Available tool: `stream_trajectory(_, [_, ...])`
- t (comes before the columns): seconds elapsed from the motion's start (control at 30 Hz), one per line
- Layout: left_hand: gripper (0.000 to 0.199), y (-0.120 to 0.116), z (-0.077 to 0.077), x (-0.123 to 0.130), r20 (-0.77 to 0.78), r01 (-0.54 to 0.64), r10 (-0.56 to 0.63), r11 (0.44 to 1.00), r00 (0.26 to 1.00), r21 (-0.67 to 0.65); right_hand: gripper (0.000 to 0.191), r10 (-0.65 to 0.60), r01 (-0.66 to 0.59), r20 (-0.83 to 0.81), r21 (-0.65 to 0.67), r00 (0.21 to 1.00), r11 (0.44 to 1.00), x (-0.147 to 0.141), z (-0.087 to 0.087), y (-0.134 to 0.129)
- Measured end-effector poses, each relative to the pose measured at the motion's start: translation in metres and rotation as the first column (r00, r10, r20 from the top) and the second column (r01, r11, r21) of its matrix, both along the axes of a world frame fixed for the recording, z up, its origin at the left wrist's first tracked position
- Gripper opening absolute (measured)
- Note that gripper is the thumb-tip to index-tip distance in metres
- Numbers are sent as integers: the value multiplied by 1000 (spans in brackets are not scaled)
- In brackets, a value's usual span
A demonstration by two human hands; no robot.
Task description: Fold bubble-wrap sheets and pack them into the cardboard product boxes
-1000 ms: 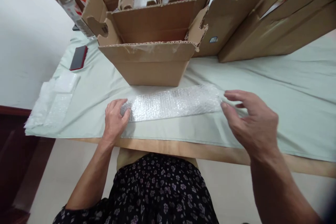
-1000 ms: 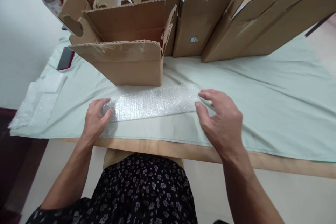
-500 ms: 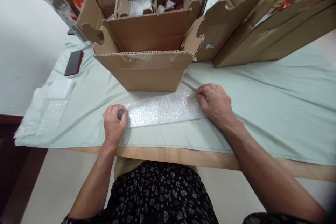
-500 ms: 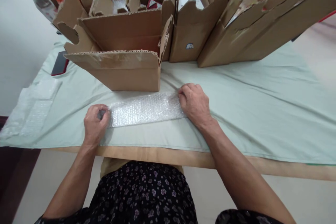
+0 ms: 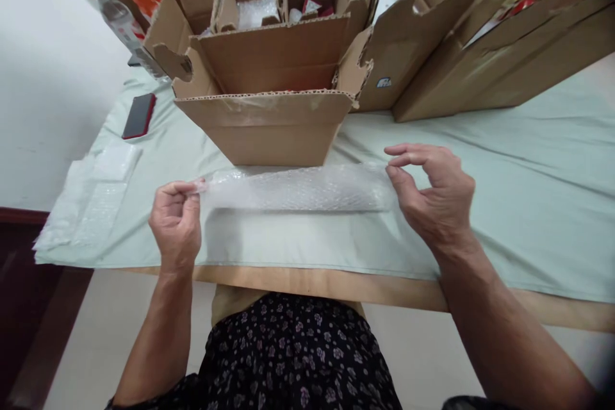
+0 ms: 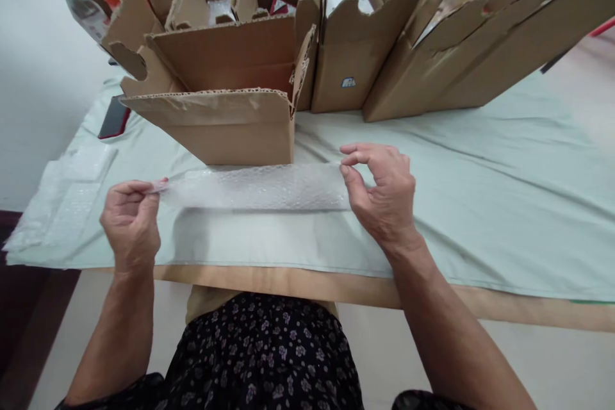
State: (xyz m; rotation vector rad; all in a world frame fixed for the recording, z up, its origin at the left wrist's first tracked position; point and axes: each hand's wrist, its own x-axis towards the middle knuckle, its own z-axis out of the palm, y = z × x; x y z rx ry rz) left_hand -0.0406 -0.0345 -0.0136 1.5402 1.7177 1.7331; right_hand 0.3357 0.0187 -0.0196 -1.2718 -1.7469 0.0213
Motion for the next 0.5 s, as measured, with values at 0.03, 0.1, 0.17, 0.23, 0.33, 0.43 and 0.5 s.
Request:
stream_trajectory(0.03, [19,-2,5,0,29,24,-25,1000,999,17,5,21,-21,-12,10,1000,1000,0,5,-5])
stream_trajectory(0.1, [34,-10,14,-4,58,129,-130,991,990,19,5,94,-94,5,-16,996,995,2,16,-15])
stream_trajectory(0.17, [39,-21,21,-12,64,290,-286,955,956,-63,4,195,-191,35,-94,980,977,7,24,-28])
stream_trajectory(0.23, [34,-34,25,-25,45,437,-439,867,897,-239,5,312,-300,33,-198,949,933,13,29,-41])
stream_trajectory(0.33, [30,-53,27,-48,36,530,-589,696,807,-485,18,481,-448,-10,-385,876,807,24,29,-60])
stream_trajectory(0.43, [33,-62,25,-63,131,532,-552,669,823,-519,25,493,-424,-14,-533,870,732,33,24,-70])
stream_trajectory(0.5, [35,-61,20,-64,171,418,-385,766,907,-488,29,405,-324,12,-578,914,749,35,21,-70])
